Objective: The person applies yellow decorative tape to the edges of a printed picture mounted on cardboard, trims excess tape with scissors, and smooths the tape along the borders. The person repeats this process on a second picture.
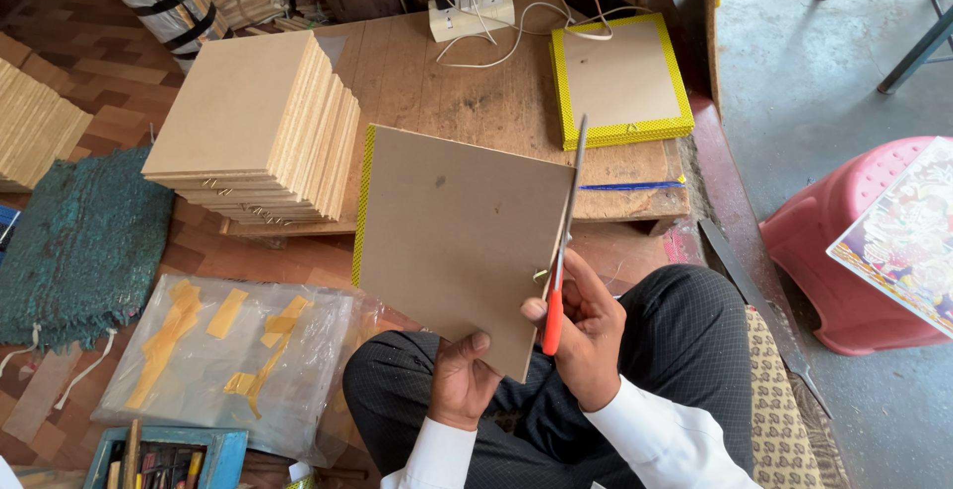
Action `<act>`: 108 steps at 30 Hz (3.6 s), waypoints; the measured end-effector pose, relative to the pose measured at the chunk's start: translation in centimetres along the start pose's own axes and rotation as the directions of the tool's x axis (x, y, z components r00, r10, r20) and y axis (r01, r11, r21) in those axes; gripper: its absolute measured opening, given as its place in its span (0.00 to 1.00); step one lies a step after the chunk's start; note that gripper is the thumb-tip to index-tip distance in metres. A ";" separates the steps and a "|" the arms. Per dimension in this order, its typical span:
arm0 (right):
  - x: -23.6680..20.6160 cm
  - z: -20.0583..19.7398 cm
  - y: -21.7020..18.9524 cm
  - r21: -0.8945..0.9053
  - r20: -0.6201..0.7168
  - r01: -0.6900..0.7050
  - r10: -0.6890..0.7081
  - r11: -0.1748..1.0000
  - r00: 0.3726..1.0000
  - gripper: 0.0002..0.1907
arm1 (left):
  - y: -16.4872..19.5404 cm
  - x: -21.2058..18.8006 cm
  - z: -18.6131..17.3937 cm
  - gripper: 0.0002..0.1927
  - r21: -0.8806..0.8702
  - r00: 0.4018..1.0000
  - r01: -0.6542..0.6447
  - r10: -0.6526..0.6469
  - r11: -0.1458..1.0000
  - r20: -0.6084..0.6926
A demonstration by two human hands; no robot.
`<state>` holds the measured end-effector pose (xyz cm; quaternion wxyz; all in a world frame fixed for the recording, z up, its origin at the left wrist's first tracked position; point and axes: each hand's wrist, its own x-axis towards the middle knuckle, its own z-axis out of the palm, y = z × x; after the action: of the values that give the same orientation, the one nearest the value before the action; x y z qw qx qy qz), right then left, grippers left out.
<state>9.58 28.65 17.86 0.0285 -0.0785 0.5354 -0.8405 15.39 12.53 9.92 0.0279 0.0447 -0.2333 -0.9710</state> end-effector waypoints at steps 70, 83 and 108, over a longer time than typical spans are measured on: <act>9.1 -0.5 -6.1 0.273 0.164 -0.090 0.046 0.958 0.985 0.21 | 8.7 0.0 2.4 0.26 0.190 0.992 -0.120 0.109 0.974 0.069; 15.2 -9.7 -2.6 -0.788 0.126 0.405 -0.522 0.464 0.844 0.09 | 11.6 -1.6 1.5 0.24 0.405 0.993 -0.111 0.120 0.908 0.002; 9.7 0.1 0.1 -0.498 0.288 0.305 -0.177 0.811 0.941 0.11 | 7.1 7.1 2.4 0.32 0.776 0.921 -0.066 0.337 0.628 -0.194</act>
<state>0.05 27.26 18.80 -0.0411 -0.2467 0.7272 -0.6392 8.32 6.74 14.80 0.1544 0.1828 -0.6117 -0.7540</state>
